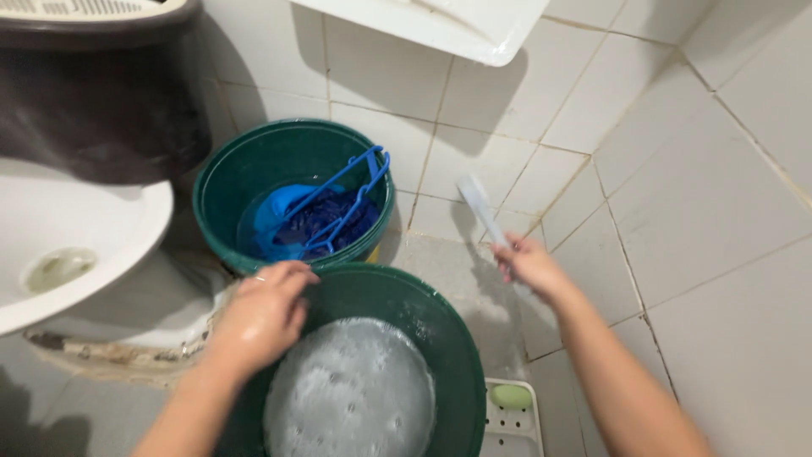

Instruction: The person scrubs the bathroom walls and floor tiles using a brush and pours soapy water from a bucket onto the floor.

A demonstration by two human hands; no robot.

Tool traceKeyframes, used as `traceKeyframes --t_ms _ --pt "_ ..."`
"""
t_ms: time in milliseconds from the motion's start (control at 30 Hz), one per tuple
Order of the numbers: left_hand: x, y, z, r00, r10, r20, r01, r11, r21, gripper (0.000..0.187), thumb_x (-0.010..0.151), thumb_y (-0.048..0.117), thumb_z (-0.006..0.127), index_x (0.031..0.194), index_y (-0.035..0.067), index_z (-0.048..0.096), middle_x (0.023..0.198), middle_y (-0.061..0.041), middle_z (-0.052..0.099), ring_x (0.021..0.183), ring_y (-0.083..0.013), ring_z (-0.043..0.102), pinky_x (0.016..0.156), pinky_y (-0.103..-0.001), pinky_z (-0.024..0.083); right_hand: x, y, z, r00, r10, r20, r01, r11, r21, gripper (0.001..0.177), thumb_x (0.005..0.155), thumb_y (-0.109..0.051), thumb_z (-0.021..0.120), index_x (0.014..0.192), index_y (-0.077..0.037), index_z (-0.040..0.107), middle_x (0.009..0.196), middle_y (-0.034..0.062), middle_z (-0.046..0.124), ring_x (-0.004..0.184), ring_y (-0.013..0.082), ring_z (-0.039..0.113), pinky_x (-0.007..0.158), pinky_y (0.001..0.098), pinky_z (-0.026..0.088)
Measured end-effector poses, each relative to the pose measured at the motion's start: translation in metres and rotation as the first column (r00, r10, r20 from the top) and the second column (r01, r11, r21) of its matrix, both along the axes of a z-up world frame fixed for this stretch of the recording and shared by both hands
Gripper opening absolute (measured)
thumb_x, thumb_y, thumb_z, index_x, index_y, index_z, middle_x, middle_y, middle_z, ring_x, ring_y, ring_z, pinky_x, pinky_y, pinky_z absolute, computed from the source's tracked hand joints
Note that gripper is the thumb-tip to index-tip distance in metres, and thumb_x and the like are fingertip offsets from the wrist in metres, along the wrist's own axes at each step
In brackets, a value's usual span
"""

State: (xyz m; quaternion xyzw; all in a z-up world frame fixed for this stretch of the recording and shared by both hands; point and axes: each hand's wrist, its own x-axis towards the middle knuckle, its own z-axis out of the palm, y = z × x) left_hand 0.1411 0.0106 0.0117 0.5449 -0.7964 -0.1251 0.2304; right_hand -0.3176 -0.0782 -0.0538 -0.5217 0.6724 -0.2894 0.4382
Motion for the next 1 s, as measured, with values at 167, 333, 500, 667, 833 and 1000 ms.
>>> traceKeyframes --t_ms 167,333,500,667,833,1000 --pt "0.025 0.019 -0.016 0.985 0.155 -0.08 -0.151 0.987 0.053 0.041 0.085 0.0 0.058 0.119 0.019 0.07 0.117 -0.007 0.073 0.113 -0.0307 0.066 0.097 -0.043 0.053 0.075 0.073 0.146 0.924 0.369 -0.099 -0.37 0.929 0.009 0.049 0.091 -0.042 0.068 0.136 -0.023 0.07 0.076 -0.0035 0.061 0.065 0.0094 0.052 0.057 0.0281 0.047" --pt "0.024 0.028 -0.011 0.987 0.123 -0.104 -0.131 0.989 -0.069 0.054 0.072 -0.009 0.054 0.118 0.017 0.067 0.117 -0.011 0.074 0.108 -0.0364 0.066 0.092 -0.047 0.053 0.166 0.082 0.114 0.222 0.89 -0.398 -0.815 0.394 0.425 0.044 0.094 -0.046 0.058 0.124 -0.016 0.069 0.106 0.0091 0.074 0.093 0.024 0.071 0.083 0.0407 0.055" --pt "0.017 0.039 0.0 0.965 0.263 0.011 -0.261 0.953 0.155 0.045 0.078 -0.005 0.055 0.115 0.018 0.066 0.117 -0.01 0.071 0.109 -0.0345 0.066 0.093 -0.046 0.052 0.219 0.133 0.016 0.004 0.763 -0.647 -0.648 0.495 0.579 0.029 0.096 -0.026 0.058 0.109 -0.008 0.078 0.112 0.0185 0.072 0.102 0.0352 0.072 0.086 0.0476 0.058" --pt "0.026 0.019 -0.001 0.955 0.063 -0.289 -0.11 0.983 -0.148 0.025 0.077 -0.007 0.055 0.094 0.009 0.066 0.124 -0.009 0.073 0.115 -0.0351 0.063 0.095 -0.045 0.05 0.17 0.114 0.069 0.613 0.783 -0.104 -0.722 0.608 0.329 0.032 0.093 -0.03 0.06 0.115 -0.014 0.076 0.089 0.0047 0.076 0.077 0.0144 0.068 0.073 0.0331 0.057" --pt "0.021 -0.019 0.01 0.928 0.027 -0.372 -0.107 0.975 -0.195 0.02 0.082 -0.002 0.059 0.098 0.008 0.067 0.124 -0.008 0.07 0.118 -0.0338 0.062 0.098 -0.042 0.05 0.044 0.06 0.177 0.967 0.207 -0.149 -0.203 0.978 0.043 0.037 0.099 -0.042 0.049 0.114 -0.012 0.066 0.079 0.0025 0.064 0.065 0.0134 0.058 0.058 0.0323 0.052" --pt "-0.017 -0.06 0.019 0.972 -0.045 -0.232 0.0 0.981 -0.192 0.019 0.084 0.011 0.065 0.102 0.007 0.067 0.124 -0.013 0.068 0.12 -0.0357 0.059 0.1 -0.045 0.047 -0.011 -0.043 0.164 0.823 -0.231 -0.519 -0.007 0.91 -0.415 0.034 0.107 -0.038 0.048 0.104 -0.007 0.061 0.072 0.0098 0.066 0.062 0.0224 0.063 0.061 0.0387 0.049"
